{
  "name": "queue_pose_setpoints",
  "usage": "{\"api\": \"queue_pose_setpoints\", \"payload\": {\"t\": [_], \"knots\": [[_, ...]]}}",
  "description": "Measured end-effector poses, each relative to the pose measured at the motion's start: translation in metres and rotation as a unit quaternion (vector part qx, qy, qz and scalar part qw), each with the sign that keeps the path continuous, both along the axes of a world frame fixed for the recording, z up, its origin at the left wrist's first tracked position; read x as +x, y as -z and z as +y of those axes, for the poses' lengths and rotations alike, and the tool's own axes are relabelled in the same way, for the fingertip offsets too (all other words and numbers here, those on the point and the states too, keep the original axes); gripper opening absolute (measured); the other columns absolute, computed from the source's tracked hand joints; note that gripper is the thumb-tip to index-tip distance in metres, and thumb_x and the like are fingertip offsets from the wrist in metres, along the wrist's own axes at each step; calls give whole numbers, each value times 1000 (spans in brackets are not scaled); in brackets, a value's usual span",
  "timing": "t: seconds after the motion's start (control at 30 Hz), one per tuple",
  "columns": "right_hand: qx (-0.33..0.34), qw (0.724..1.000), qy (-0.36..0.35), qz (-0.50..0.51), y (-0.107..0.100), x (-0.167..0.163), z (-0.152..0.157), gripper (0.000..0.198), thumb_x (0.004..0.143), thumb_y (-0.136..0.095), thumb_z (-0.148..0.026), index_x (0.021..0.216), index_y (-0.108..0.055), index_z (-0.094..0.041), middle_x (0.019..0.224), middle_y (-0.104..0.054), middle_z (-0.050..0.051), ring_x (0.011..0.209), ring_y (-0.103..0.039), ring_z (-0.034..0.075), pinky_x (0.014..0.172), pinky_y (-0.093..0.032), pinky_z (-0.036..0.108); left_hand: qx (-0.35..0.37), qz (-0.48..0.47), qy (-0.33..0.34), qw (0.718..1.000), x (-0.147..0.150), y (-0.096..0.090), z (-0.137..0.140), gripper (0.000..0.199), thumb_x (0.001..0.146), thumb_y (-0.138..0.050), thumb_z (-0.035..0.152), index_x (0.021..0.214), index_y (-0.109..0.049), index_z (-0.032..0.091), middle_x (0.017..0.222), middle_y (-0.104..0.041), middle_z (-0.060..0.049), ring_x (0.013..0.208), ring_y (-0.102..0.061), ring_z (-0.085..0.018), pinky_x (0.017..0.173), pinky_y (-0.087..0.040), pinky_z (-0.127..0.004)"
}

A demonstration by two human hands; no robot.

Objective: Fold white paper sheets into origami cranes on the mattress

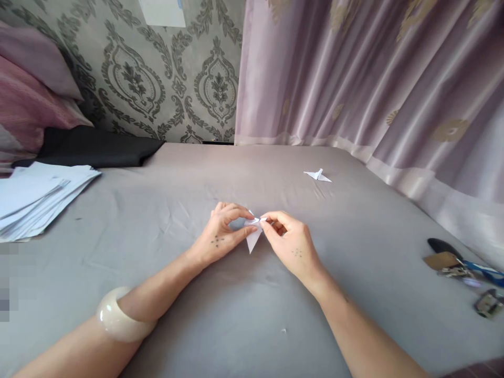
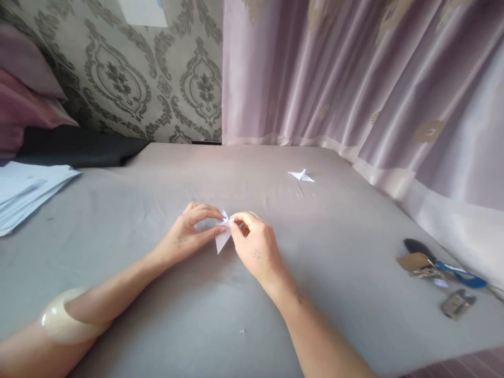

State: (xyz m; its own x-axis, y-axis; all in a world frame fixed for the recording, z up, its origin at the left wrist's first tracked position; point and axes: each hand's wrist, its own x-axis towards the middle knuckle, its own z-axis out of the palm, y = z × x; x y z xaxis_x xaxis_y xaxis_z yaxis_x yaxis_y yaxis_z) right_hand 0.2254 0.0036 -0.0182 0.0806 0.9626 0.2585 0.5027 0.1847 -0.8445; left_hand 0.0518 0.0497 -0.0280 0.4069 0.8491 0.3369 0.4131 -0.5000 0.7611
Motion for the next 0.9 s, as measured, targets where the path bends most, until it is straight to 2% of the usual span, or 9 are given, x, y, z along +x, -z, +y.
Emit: {"api": "queue_pose_setpoints", "payload": {"t": [0.2,0.33,0.47,0.7,0.8,0.9], "knots": [[-17,999,29,35,2,-7,-1,17,82,-61,-33,96,-58,-22,81,-65,1,64,-59,13,64,-47,27,9,8,1,1000,-1,8,3,13,84,-66,37,83,-71,24,91,-70,-3,95,-54,-23,92,-35,-42],[-58,998,7,21,-4,-7,-3,12,82,-59,-34,82,-59,-22,70,-62,0,57,-54,13,61,-45,28,68,19,-11,997,0,7,2,10,84,-66,34,83,-72,25,89,-71,-3,91,-53,-23,86,-36,-39],[-96,995,-12,35,-12,-6,-5,17,80,-60,-37,79,-65,-21,73,-64,2,62,-55,14,61,-44,28,129,36,-8,991,0,6,1,9,85,-65,29,82,-73,26,87,-72,-3,89,-52,-23,82,-34,-38],[-199,970,9,139,-18,-4,-1,19,76,-60,-36,71,-69,-20,61,-55,-2,62,-50,13,61,-41,27,163,31,16,986,0,3,0,9,87,-65,27,84,-73,24,88,-72,-3,86,-52,-20,81,-36,-37],[-250,955,11,161,-20,0,0,20,73,-62,-38,68,-68,-19,57,-48,-4,59,-46,11,59,-39,26,159,39,26,986,-1,3,-1,10,88,-64,25,85,-73,23,89,-72,-3,87,-52,-20,81,-37,-37],[-272,947,4,170,-23,2,1,24,72,-66,-42,69,-68,-19,56,-46,-4,58,-45,11,58,-39,26,164,42,31,985,0,3,-1,10,88,-64,25,84,-73,23,88,-71,-3,86,-52,-20,81,-37,-37]]}}
